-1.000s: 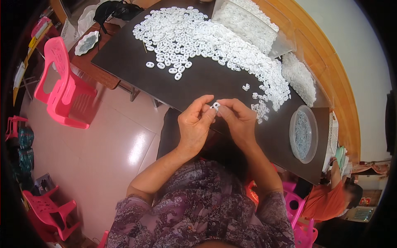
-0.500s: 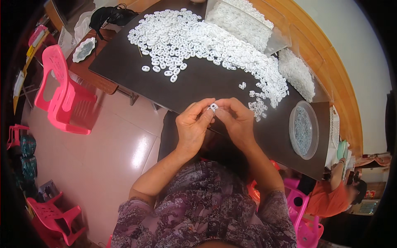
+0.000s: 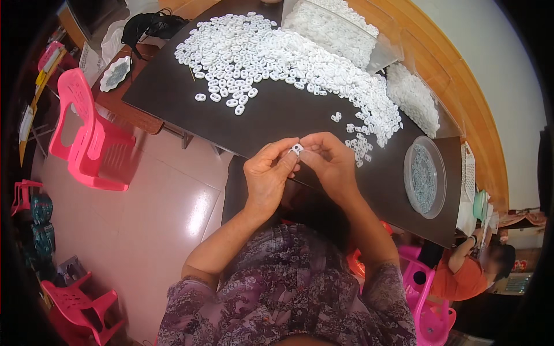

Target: Hand-assembling small white plastic ring components by inserting a center piece into them.

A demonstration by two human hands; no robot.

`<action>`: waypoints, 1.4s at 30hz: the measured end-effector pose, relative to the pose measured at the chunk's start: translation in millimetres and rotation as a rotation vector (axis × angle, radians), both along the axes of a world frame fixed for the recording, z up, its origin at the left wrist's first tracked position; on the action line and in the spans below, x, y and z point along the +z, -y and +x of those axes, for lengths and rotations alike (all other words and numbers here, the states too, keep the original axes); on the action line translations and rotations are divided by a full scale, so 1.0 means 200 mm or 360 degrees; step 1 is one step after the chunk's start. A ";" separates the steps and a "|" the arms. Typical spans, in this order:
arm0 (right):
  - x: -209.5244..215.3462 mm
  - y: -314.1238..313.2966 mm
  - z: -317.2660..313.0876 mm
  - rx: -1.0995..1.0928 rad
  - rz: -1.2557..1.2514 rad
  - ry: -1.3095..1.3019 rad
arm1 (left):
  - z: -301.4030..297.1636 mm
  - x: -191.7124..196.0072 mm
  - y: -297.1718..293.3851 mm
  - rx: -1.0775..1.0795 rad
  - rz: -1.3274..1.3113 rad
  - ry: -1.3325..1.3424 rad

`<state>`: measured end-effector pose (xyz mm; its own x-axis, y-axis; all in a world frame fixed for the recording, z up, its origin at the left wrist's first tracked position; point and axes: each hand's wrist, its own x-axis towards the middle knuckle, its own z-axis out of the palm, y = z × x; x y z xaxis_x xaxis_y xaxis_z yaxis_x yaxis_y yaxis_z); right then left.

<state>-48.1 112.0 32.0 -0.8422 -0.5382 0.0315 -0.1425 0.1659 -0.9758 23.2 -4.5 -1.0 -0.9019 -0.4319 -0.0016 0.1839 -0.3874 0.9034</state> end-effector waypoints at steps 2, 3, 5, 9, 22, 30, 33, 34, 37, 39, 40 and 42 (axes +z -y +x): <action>-0.01 0.00 0.00 0.0004 -0.0019 0.0002 | 0.00 0.00 0.00 -0.0011 0.0035 0.0002; -0.01 0.00 0.00 0.0025 0.0019 -0.0131 | 0.00 0.00 0.01 -0.0021 0.0071 0.0002; -0.01 0.00 0.00 0.0049 0.0058 -0.0263 | 0.00 0.00 0.01 -0.0019 0.0131 -0.0020; -0.02 0.00 -0.01 0.0105 0.0115 -0.0711 | -0.03 0.00 0.02 0.0000 0.0296 -0.0043; -0.07 0.01 0.02 -0.0110 -0.0014 -0.1154 | -0.01 0.01 0.01 0.0047 0.0069 -0.0071; -0.07 0.00 0.03 -0.0118 -0.0111 -0.1117 | 0.00 0.01 0.02 -0.0039 -0.0155 -0.0282; -0.08 -0.01 0.03 -0.0099 -0.0136 -0.1107 | 0.01 -0.01 0.01 0.0002 -0.0113 -0.0337; -0.08 -0.01 0.03 -0.0085 -0.0151 -0.1107 | 0.00 -0.01 0.00 -0.0003 -0.0113 -0.0337; -0.07 -0.01 0.04 -0.0086 -0.0169 -0.1122 | 0.00 0.00 -0.01 0.0051 -0.0111 -0.0379; -0.08 -0.01 0.04 -0.0082 -0.0163 -0.1136 | 0.01 0.00 -0.02 0.0095 -0.0171 -0.0375; -0.08 -0.01 0.04 -0.0078 -0.0156 -0.1151 | 0.00 -0.01 -0.02 0.0093 -0.0170 -0.0375; -0.09 -0.01 0.04 -0.0081 -0.0184 -0.1164 | 0.00 -0.03 -0.04 0.0104 -0.0065 -0.0323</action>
<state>-40.7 114.6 13.5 -0.6082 -0.4582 0.6482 -0.7577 0.0917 -0.6461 23.4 2.7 -6.2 -0.8521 -0.4853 0.1960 0.3871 -0.3325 0.8600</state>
